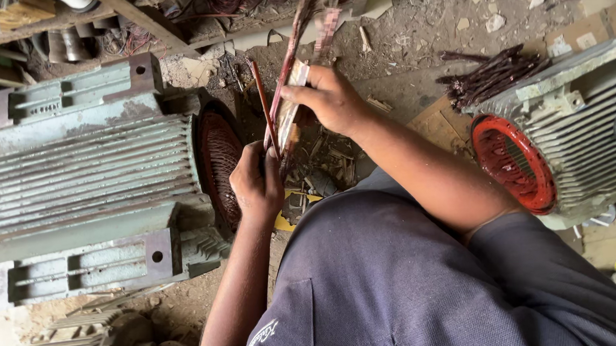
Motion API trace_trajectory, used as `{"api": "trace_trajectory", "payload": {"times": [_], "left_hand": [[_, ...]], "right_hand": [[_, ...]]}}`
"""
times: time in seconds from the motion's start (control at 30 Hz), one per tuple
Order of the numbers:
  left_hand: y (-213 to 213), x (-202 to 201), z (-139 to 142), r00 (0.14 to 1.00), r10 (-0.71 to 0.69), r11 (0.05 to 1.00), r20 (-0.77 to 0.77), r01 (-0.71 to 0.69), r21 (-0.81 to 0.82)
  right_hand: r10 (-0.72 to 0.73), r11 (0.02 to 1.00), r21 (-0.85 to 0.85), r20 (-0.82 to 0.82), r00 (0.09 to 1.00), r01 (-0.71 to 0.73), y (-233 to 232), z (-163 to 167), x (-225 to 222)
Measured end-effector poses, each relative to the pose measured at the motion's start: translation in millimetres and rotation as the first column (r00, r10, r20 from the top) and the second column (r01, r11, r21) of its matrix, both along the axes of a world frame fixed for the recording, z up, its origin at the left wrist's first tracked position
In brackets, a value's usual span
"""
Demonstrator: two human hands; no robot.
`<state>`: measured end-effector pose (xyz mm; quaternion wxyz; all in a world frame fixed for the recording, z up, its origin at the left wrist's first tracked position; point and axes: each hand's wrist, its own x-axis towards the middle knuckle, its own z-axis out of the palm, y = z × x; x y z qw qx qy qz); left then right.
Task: The person pulls burnt copper windings out of an electric motor stator by hand, gripping bundles of wire and yanking them free from the stator slots. They drop the extracted windings onto a growing pile on the floor and pick up new stator pieces to continue pulling out the wire.
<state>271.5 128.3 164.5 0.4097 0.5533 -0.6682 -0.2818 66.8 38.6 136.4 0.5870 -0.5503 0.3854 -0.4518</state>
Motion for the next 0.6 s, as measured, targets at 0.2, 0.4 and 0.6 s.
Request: {"api": "trace_trajectory", "payload": {"times": [0.2,0.4,0.6], "left_hand": [[-1.0,1.2,1.2,0.975,-0.029,0.982,-0.219,0.069,0.175],[-4.7,8.7,-7.5,0.757,0.088,0.878,-0.647,0.248,0.41],[-9.6,6.4,-7.4,0.666,0.066,0.862,-0.743,0.337,0.378]], "right_hand": [[-0.018,0.99,-0.136,0.08,0.997,0.029,3.6,-11.3,-4.7],[-0.031,0.989,-0.144,0.071,0.997,0.041,5.4,-13.1,-10.2],[-0.242,0.968,-0.132,-0.254,0.937,0.214,5.2,-11.2,-10.0]]}}
